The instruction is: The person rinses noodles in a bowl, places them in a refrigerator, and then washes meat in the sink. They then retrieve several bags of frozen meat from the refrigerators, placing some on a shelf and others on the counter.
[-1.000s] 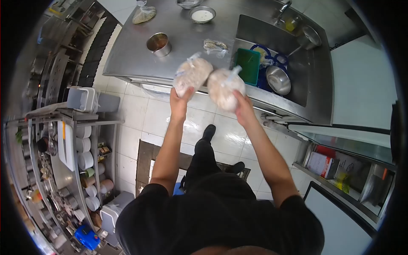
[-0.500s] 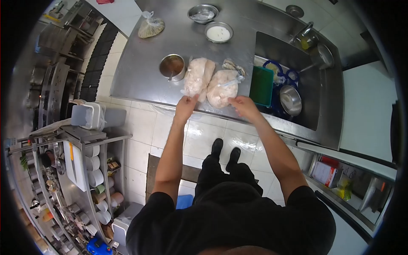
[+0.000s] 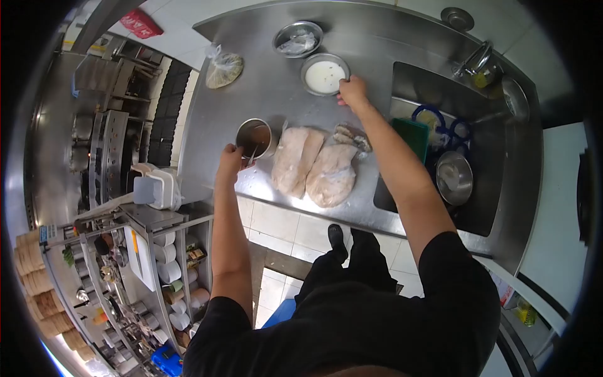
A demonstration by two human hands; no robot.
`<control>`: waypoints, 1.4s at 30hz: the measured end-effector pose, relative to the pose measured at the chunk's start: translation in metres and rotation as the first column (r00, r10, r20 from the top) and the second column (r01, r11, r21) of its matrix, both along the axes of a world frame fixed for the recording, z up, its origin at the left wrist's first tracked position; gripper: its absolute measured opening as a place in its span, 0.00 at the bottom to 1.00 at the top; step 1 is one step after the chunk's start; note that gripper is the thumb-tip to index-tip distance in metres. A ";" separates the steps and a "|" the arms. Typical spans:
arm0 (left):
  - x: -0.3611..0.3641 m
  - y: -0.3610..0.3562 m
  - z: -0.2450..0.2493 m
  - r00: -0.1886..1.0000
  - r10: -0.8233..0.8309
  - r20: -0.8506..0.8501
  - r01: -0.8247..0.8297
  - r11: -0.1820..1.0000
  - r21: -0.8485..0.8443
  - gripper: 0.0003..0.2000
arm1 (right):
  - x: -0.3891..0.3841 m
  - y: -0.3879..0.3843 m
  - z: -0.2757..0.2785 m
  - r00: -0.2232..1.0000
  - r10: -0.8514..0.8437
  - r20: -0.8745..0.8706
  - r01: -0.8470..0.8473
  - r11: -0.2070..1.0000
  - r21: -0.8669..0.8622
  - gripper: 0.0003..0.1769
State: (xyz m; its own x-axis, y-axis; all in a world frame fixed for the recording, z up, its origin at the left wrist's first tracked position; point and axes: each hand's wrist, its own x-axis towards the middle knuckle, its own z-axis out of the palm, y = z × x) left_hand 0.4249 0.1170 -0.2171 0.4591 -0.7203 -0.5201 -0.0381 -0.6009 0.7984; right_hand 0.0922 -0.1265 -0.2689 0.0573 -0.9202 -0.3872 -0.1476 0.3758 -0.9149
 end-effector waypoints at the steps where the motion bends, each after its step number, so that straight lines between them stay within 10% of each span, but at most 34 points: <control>1: -0.003 -0.009 -0.004 1.000 0.006 -0.025 -0.007 0.999 -0.032 0.15 | -0.003 -0.007 -0.005 0.999 -0.025 0.041 0.026 1.000 -0.010 0.20; 12: -0.083 -0.155 -0.017 0.981 -0.127 -0.147 0.111 0.988 -0.111 0.07 | -0.089 -0.078 0.041 0.984 -0.014 -0.177 -0.031 0.969 -0.245 0.15; 23: -0.186 -0.267 -0.016 0.883 -0.093 -0.460 -0.001 0.980 -0.200 0.07 | 0.053 -0.192 0.051 0.950 0.154 0.272 -0.151 0.988 -0.031 0.17; 27: -0.208 -0.292 -0.022 0.825 -0.084 -0.559 -0.057 0.971 -0.231 0.06 | 0.062 -0.201 0.059 0.975 0.219 0.039 -0.217 0.975 -0.050 0.21; 28: -0.211 -0.296 -0.022 0.816 -0.073 -0.574 -0.077 0.970 -0.232 0.07 | 0.052 -0.203 0.073 0.925 0.278 -0.260 -0.315 0.943 -0.111 0.20; 31: -0.218 -0.314 -0.023 0.804 -0.042 -0.593 -0.093 0.977 -0.194 0.08 | 0.007 -0.177 0.120 0.875 0.128 -0.467 -0.330 0.864 -0.381 0.19; 36: -0.219 -0.355 -0.038 0.736 -0.050 -0.676 -0.126 0.970 -0.209 0.12 | -0.113 -0.042 0.150 0.961 -0.053 -0.272 -0.056 0.925 -0.377 0.14; 42: -0.179 -0.330 -0.046 0.866 -0.152 -0.476 -0.049 0.922 -0.384 0.17 | -0.201 0.199 0.058 0.887 -0.399 -0.233 0.332 0.901 -0.279 0.07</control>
State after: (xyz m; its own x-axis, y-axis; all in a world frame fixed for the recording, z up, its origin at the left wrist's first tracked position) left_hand 0.2462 -0.2135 -0.2628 0.1737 -0.9190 -0.3539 0.3936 -0.2646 0.8804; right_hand -0.1085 0.0722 -0.2110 -0.3792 -0.9179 -0.1170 -0.2998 0.2415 -0.9229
